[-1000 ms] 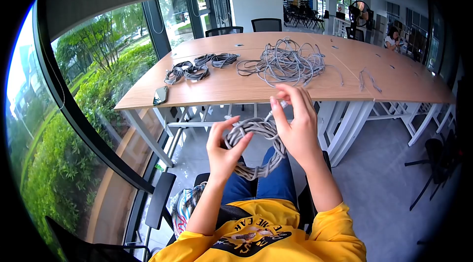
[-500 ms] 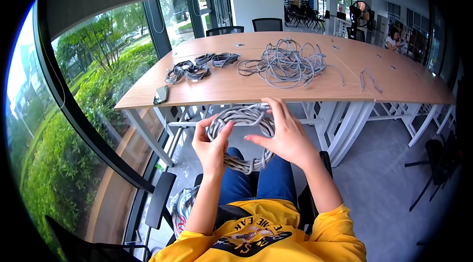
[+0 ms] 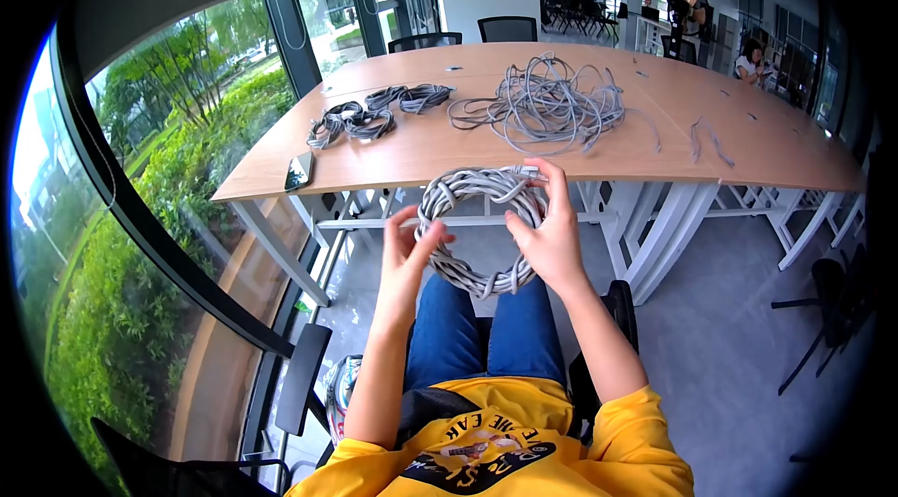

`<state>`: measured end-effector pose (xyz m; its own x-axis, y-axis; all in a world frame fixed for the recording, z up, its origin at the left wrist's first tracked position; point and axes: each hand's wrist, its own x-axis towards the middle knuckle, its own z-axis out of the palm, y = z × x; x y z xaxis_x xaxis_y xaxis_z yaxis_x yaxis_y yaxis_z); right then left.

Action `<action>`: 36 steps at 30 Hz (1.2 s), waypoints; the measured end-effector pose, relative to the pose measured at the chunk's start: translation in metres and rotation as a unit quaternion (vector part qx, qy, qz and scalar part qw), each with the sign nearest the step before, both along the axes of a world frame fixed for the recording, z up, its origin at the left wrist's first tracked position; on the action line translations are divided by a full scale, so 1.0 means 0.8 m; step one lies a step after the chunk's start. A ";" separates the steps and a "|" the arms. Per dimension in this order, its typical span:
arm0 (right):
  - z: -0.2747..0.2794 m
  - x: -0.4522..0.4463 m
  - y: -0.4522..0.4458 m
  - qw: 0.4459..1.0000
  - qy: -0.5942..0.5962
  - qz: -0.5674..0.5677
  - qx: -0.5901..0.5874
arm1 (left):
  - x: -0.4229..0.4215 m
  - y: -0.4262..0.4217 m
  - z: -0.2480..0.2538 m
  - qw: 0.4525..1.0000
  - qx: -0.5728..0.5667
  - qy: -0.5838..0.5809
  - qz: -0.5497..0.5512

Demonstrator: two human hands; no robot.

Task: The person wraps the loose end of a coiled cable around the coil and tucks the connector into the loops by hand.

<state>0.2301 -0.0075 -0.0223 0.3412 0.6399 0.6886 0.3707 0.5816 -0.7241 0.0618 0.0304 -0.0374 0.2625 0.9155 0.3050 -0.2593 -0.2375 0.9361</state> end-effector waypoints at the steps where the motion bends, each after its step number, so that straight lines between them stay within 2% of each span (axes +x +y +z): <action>1: -0.006 -0.001 0.003 1.000 -0.016 -0.011 0.019 | 0.007 0.000 -0.004 0.998 -0.041 -0.038 -0.036; 2: -0.012 -0.002 0.007 1.000 -0.017 -0.009 0.014 | 0.014 -0.001 -0.006 0.991 -0.081 -0.076 -0.072; 3: -0.018 -0.002 0.011 0.999 -0.016 -0.023 0.016 | 0.026 -0.003 -0.006 0.986 -0.103 -0.128 -0.033; 6: -0.025 -0.009 0.019 0.999 0.000 -0.040 0.009 | 0.035 0.003 -0.014 0.980 -0.104 -0.172 0.007; 12: -0.024 -0.013 0.044 0.999 0.030 -0.015 0.005 | 0.040 0.031 -0.008 0.972 -0.122 -0.198 0.023; 14: -0.019 -0.017 0.055 0.993 0.115 0.038 -0.002 | 0.041 0.042 -0.003 0.962 -0.148 -0.228 0.037; 16: -0.031 -0.015 0.078 0.994 0.094 0.032 0.040 | 0.041 0.054 0.003 0.959 -0.146 -0.237 0.048; 18: -0.031 -0.013 0.089 0.971 0.127 0.157 -0.128 | 0.039 0.073 0.004 0.951 -0.150 -0.256 0.086; 20: -0.019 -0.021 0.102 0.959 0.176 0.182 -0.129 | 0.037 0.093 0.006 0.949 -0.150 -0.259 0.095; 28: -0.006 -0.026 0.217 0.951 0.166 0.215 -0.147 | 0.023 0.194 0.020 0.940 -0.165 -0.264 0.141; 31: -0.004 -0.016 0.268 0.936 0.169 0.234 -0.200 | 0.015 0.247 0.026 0.953 -0.164 -0.233 0.103; 34: -0.013 -0.008 0.330 0.935 0.190 0.247 -0.168 | 0.006 0.309 0.035 0.952 -0.143 -0.263 0.064; 35: -0.025 -0.003 0.358 0.943 0.155 0.239 -0.171 | 0.005 0.330 0.037 0.954 -0.133 -0.258 0.067; 36: -0.008 0.000 0.365 0.914 0.183 0.267 -0.244 | 0.003 0.352 0.034 0.960 -0.112 -0.249 0.068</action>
